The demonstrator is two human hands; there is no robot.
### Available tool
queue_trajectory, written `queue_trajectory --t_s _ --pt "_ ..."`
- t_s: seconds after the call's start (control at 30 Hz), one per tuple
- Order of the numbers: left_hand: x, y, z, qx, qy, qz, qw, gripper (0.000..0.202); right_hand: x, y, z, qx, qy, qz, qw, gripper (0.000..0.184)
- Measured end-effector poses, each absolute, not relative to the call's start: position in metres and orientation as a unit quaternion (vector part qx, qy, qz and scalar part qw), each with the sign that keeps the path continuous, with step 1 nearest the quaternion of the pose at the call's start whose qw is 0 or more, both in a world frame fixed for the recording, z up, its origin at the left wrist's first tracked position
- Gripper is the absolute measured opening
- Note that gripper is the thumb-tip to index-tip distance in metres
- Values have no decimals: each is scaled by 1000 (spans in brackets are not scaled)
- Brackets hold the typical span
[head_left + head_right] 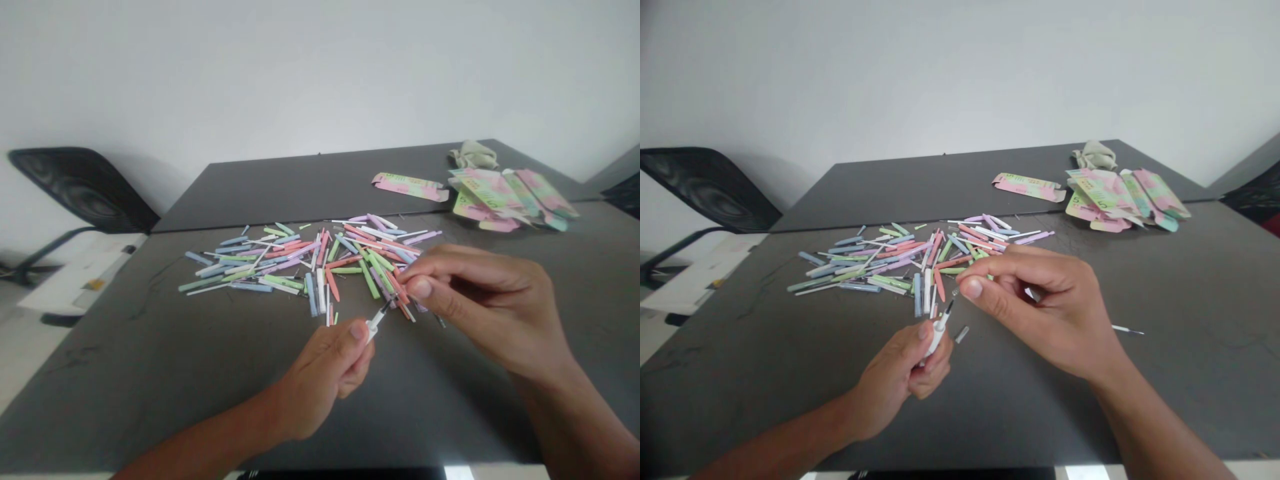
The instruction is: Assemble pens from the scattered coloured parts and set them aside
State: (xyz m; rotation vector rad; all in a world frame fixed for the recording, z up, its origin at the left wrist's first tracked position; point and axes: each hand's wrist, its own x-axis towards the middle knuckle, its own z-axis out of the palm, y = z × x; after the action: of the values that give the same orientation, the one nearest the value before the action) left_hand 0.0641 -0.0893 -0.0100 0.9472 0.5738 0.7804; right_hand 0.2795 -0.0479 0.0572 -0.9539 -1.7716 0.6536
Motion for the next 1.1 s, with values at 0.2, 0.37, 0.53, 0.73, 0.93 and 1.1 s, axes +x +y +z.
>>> queue_trajectory --t_s 0.2,0.37,0.53,0.73,0.93,1.1 --pt "63 -89 -10 439 271 359 777 58 277 -47 57 -386 -733 272 490 6" --pt "64 -89 -10 441 273 356 778 58 281 -48 57 -382 -744 269 477 6" --pt "65 -88 -9 430 268 353 786 58 283 -49 58 -384 -749 266 469 6" --pt "64 -89 -9 432 273 351 785 58 281 -48 59 -392 -748 260 468 6" --pt "63 -89 -10 434 265 352 786 57 282 -48 59 -406 -730 262 483 5" --pt "64 -89 -8 431 256 356 789 57 275 -50 57 -421 -678 336 500 7"
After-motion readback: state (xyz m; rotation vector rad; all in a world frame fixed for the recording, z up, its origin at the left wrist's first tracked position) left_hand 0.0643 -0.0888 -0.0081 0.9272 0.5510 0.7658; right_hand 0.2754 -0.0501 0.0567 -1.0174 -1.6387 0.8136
